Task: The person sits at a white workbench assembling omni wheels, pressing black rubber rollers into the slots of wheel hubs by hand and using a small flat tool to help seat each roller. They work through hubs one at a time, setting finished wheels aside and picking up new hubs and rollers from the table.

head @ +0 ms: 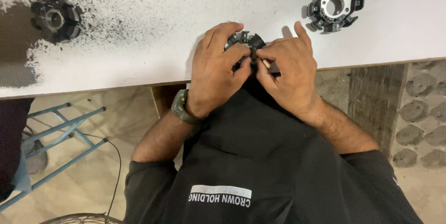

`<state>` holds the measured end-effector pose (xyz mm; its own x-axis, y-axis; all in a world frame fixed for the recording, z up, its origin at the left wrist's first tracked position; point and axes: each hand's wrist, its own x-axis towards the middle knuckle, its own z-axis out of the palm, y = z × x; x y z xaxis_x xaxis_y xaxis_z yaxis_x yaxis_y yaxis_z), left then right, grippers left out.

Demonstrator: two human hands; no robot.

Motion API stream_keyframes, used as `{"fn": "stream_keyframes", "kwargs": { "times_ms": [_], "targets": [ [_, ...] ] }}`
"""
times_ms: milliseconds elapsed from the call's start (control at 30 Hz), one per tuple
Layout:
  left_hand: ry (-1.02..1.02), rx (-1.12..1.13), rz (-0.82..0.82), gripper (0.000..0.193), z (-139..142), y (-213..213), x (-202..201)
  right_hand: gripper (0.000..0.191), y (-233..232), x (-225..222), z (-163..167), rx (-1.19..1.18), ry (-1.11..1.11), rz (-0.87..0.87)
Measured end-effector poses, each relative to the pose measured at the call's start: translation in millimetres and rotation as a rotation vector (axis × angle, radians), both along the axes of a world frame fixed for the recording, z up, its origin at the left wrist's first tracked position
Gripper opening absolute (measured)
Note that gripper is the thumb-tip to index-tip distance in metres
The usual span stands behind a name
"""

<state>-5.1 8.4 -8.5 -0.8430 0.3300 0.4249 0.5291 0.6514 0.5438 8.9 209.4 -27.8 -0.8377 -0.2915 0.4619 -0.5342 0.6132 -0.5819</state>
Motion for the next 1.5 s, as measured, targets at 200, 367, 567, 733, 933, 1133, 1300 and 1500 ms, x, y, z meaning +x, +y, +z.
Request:
{"fn": "stream_keyframes", "kwargs": {
  "times_ms": [200, 367, 567, 733, 933, 1133, 1300, 1500],
  "targets": [
    [-0.11, 0.067, 0.021, 0.015, -5, 6, -2, 0.024, -3, -1, 6, -0.028, -0.034, -0.023],
    [-0.076, 0.074, 0.055, 0.013, -15, 8, -4, 0.023, -3, 0, 5, -0.047, -0.04, -0.029],
    [-0.05, 0.084, 0.093, 0.012, -28, 12, -3, 0.025, -1, -1, 4, -0.038, -0.013, 0.023],
    [-0.058, 0.086, 0.099, 0.012, -37, 12, -2, 0.026, -3, -1, 3, 0.021, 0.057, 0.031],
    [-0.038, 0.082, 0.097, 0.012, -24, 12, -2, 0.026, -5, 1, 9, 0.12, 0.072, 0.02],
    [0.014, 0.022, 0.089, 0.024, 6, -9, -2, 0.026, 3, 1, 9, -0.046, 0.069, 0.004],
    [-0.107, -0.146, 0.006, 0.029, 6, -2, -10, 0.027, -2, -5, 0, -0.053, 0.019, -0.02],
    [-0.068, -0.192, 0.06, 0.022, 8, 4, -9, 0.028, 1, -9, 3, -0.053, 0.028, -0.024]
  ]
}}
